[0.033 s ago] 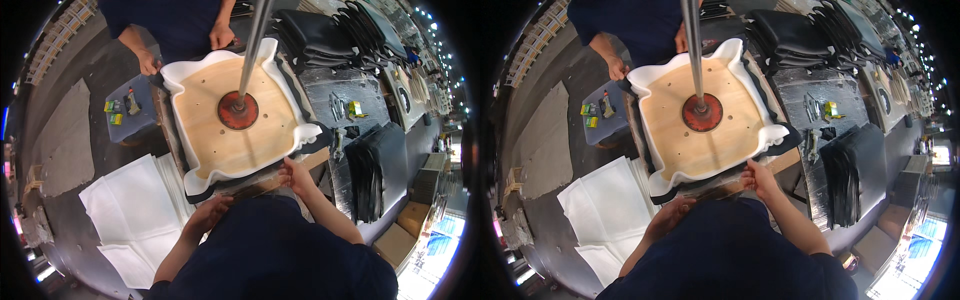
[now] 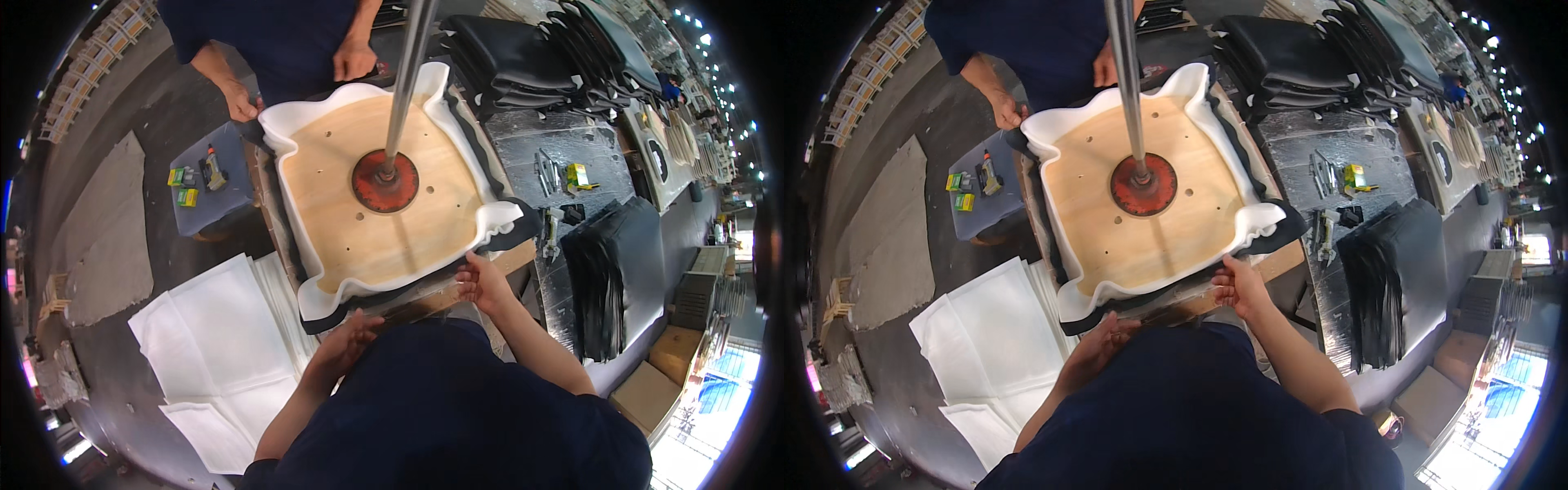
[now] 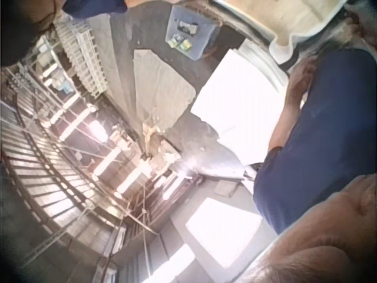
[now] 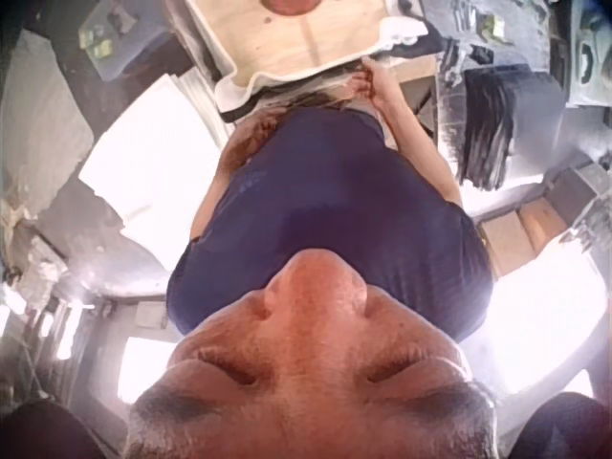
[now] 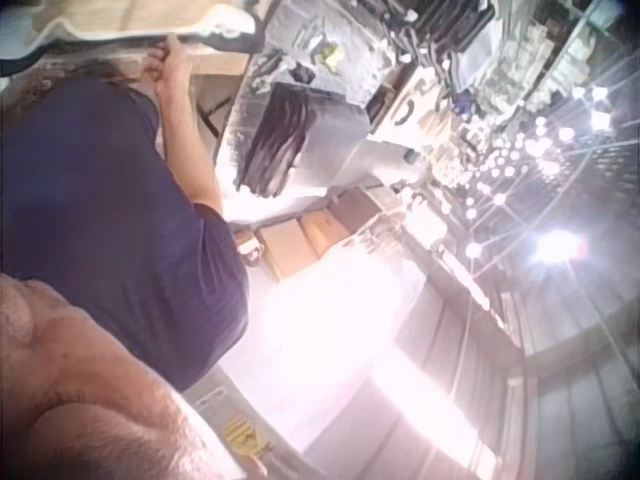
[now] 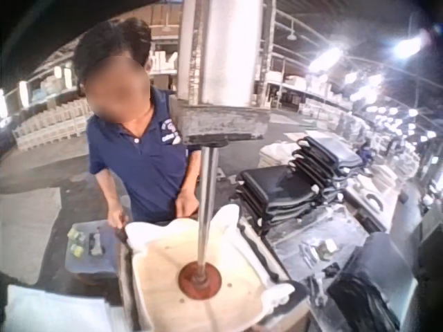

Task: The person assembles a chair by placing a white fabric cover over a wooden seat frame, then uses a pneumatic staple gun to secure the fabric to the underside of the frame. The person repeats the process with a second seat, aligning the fabric and stapling it in place.

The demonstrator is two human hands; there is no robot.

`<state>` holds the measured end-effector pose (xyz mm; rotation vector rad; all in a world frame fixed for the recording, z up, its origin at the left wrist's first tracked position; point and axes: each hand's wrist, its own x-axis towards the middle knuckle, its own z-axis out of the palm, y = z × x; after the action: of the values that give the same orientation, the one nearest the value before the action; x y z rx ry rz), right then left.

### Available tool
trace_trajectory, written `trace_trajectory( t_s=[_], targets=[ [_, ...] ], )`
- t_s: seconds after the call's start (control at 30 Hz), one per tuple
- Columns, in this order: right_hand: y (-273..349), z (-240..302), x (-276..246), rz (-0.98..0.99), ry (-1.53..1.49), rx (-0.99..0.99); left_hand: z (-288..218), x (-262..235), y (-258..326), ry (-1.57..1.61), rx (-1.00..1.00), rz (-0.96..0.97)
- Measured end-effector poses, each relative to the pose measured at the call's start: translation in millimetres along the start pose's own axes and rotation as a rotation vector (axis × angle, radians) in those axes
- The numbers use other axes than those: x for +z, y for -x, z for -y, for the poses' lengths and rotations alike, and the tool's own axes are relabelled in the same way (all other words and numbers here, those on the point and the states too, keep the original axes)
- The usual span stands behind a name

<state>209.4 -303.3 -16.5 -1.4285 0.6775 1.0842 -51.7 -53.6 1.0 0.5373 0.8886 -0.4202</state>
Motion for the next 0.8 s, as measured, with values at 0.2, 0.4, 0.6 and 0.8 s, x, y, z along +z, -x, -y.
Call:
trace_trajectory(
  t_s=[0.2, 0.4, 0.6, 0.8],
  targets=[
    [-20, 31, 0, -0.082, -0.107, 0.088, -22, 16, -42, 0.013, 0.054, -0.189],
    [-26, 51, -14, -0.039, 0.187, 0.040, -22, 34, -53, 0.065, 0.176, -0.388],
    [-20, 45, -16, -0.048, 0.102, -0.146, -30, 27, -62, 0.091, 0.151, -0.355],
    [-24, 45, -24, 0.046, 0.011, -0.220, -24, 23, -54, 0.083, 0.231, -0.340]
  ],
)
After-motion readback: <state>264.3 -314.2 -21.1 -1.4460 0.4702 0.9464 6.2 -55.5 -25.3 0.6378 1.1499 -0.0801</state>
